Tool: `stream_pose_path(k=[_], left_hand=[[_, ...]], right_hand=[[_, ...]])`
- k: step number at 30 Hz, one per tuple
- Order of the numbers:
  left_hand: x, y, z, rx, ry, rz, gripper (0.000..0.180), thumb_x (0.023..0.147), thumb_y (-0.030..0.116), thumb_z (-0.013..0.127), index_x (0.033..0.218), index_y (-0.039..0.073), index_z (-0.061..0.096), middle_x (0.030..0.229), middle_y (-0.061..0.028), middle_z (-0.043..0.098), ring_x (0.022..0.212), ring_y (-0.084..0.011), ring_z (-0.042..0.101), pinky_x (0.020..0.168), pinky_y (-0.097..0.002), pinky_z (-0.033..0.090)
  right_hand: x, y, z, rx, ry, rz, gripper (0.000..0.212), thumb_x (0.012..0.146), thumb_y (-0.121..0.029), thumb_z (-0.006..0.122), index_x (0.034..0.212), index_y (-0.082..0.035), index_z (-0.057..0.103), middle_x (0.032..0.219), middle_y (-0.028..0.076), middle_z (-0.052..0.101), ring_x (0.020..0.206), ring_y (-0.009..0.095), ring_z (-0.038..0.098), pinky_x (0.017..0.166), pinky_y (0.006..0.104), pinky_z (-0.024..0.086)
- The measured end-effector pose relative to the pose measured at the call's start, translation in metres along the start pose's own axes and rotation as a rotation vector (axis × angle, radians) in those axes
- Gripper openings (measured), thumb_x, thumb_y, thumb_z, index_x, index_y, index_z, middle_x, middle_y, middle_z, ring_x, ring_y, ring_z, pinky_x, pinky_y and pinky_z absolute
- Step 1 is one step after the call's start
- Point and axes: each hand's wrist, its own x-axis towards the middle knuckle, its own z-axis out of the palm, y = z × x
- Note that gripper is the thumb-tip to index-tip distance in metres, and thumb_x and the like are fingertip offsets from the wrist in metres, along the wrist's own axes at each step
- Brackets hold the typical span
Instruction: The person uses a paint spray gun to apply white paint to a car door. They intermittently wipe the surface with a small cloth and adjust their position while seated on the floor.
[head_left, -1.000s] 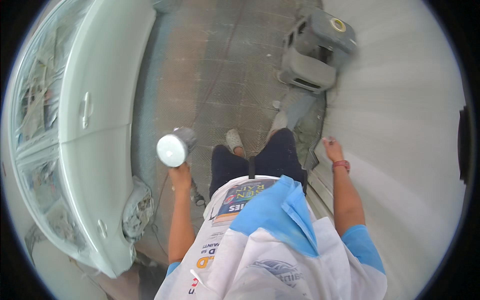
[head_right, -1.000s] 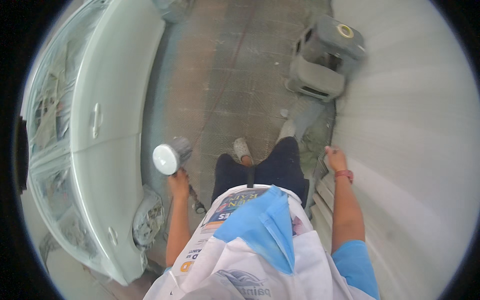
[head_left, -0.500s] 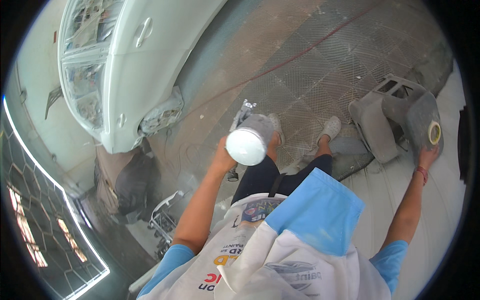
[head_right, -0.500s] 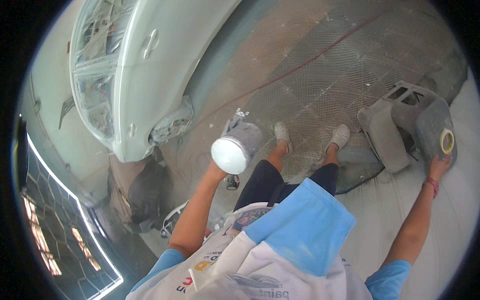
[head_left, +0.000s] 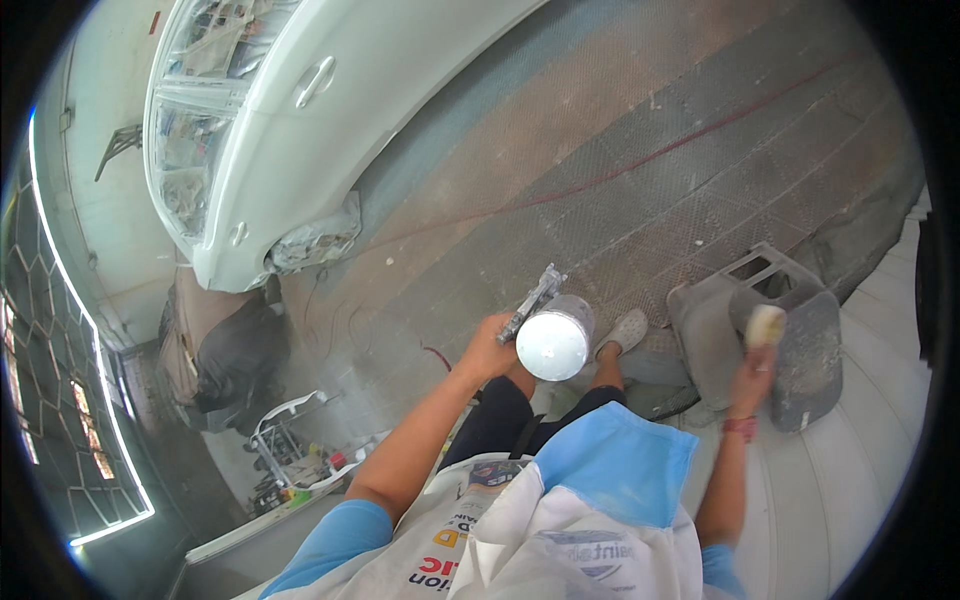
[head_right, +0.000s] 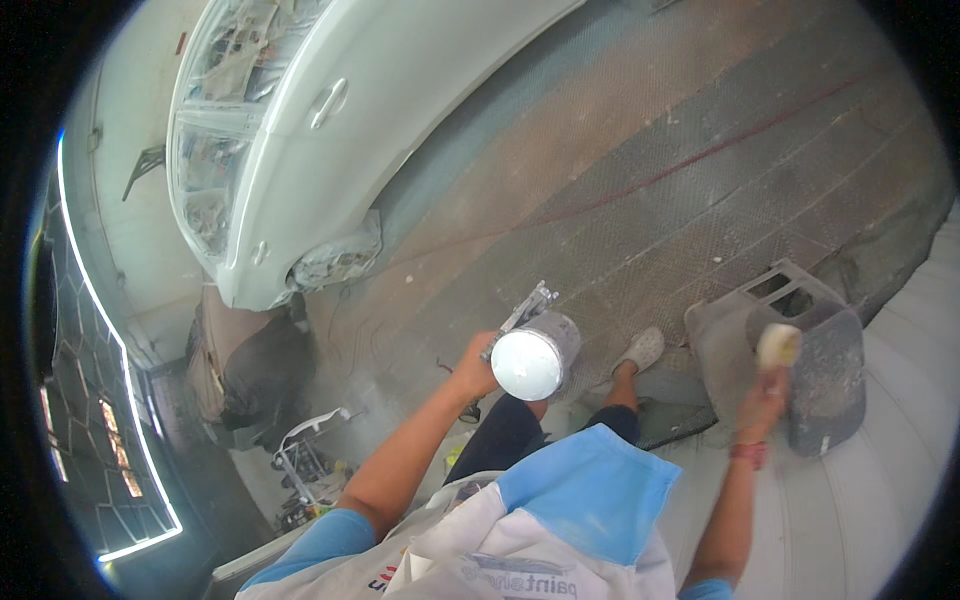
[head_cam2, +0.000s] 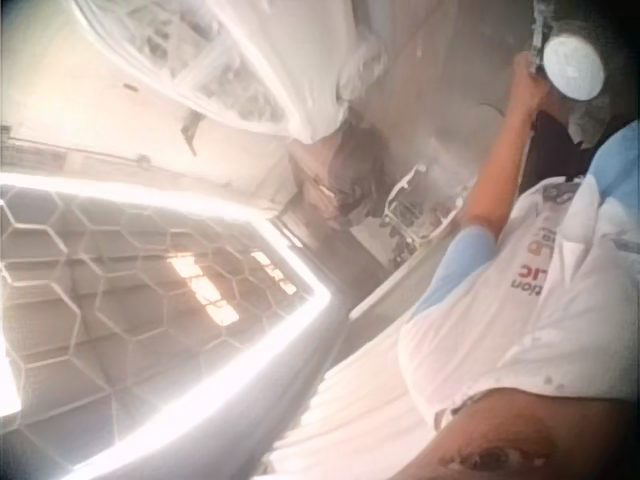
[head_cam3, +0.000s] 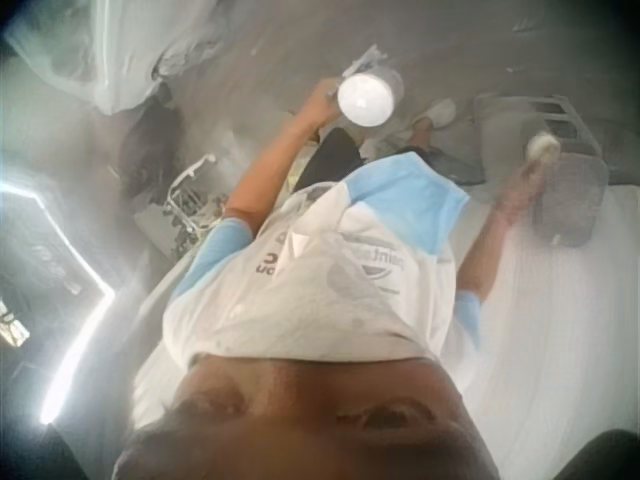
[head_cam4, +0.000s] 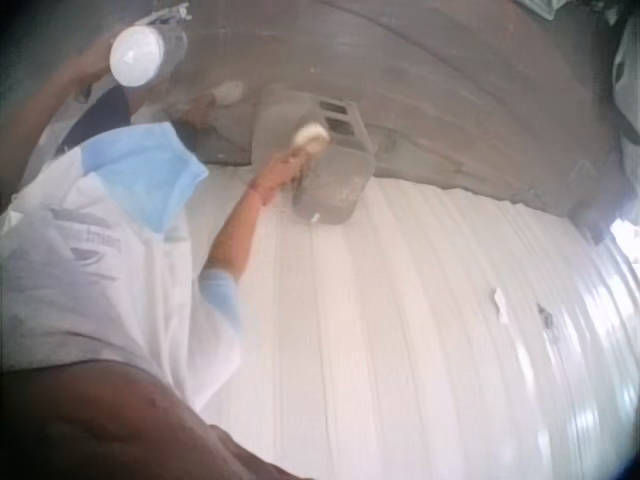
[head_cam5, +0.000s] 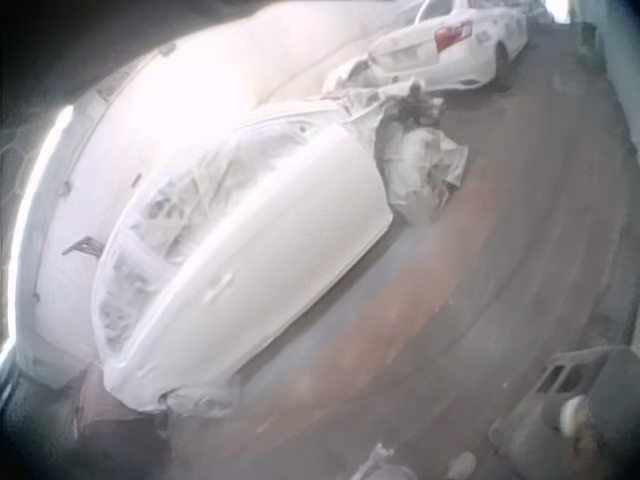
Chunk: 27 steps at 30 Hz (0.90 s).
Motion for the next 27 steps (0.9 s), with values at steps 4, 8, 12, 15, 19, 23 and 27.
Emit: stream_pose_path(k=[4,8,12,15,19,23,27], left_hand=[[0.007,0.009,0.007,-0.005,-0.005,0.029,0.025,0.086,0.014,0.082,0.104,-0.002,0.076,0.091,-0.0187,0.078,0.085,-0.0214,0.074,0.077,-0.0397,0.056],[0.0,0.026,0.005,0.027,-0.048,-0.04,0.025,0.088,0.012,0.08,0.109,-0.001,0.078,0.099,-0.0151,0.081,0.093,-0.0193,0.076,0.081,-0.0386,0.059],[-0.015,0.031,0.001,-0.055,0.1,-0.08,0.023,0.09,0.01,0.078,0.111,0.0,0.078,0.103,-0.0127,0.082,0.096,-0.0185,0.076,0.084,-0.037,0.058],[-0.019,0.024,-0.01,-0.081,0.08,-0.06,0.022,0.091,0.009,0.077,0.111,0.0,0.078,0.104,-0.0118,0.081,0.098,-0.0183,0.075,0.085,-0.0362,0.058],[-0.026,0.015,-0.012,-0.147,0.169,-0.032,0.023,0.091,0.014,0.077,0.108,-0.001,0.076,0.1,-0.017,0.08,0.096,-0.0243,0.076,0.085,-0.0389,0.057],[-0.035,0.013,-0.014,0.002,0.18,-0.046,0.023,0.09,0.013,0.076,0.107,-0.003,0.074,0.096,-0.0218,0.078,0.093,-0.031,0.077,0.084,-0.0415,0.057],[-0.042,0.018,-0.015,0.006,0.2,-0.014,0.022,0.089,0.01,0.074,0.107,-0.003,0.074,0.096,-0.0226,0.077,0.092,-0.0328,0.076,0.083,-0.0421,0.056]], right_hand=[[-0.103,-0.158,0.047,0.559,-0.615,-0.079,0.032,0.109,-0.026,0.063,0.126,0.0,0.067,0.113,0.02,0.071,0.108,0.033,0.07,0.094,0.0442,0.054],[-0.163,-0.253,0.082,0.77,-0.751,-0.053,0.024,0.109,-0.014,0.059,0.128,0.0,0.063,0.111,0.015,0.071,0.103,0.023,0.07,0.09,0.0373,0.054],[-0.166,-0.268,0.076,0.838,-0.909,-0.025,0.027,0.109,-0.015,0.058,0.131,0.0,0.06,0.116,0.017,0.073,0.108,0.027,0.071,0.091,0.0382,0.054],[-0.165,-0.278,0.071,0.653,-0.897,-0.198,0.028,0.109,-0.021,0.058,0.127,0.0,0.061,0.113,0.021,0.074,0.105,0.032,0.074,0.085,0.0404,0.056],[-0.173,-0.293,0.066,0.658,-0.774,-0.308,0.03,0.109,-0.024,0.058,0.127,0.0,0.059,0.106,0.023,0.075,0.1,0.04,0.075,0.083,0.0446,0.057],[-0.174,-0.303,0.068,0.624,-0.947,-0.086,0.031,0.107,-0.024,0.06,0.127,-0.001,0.059,0.092,0.021,0.075,0.092,0.043,0.075,0.079,0.0492,0.057],[-0.156,-0.308,0.071,0.366,-1.111,-0.262,0.028,0.105,-0.022,0.062,0.123,-0.001,0.063,0.082,0.018,0.073,0.084,0.037,0.076,0.076,0.0473,0.058]])
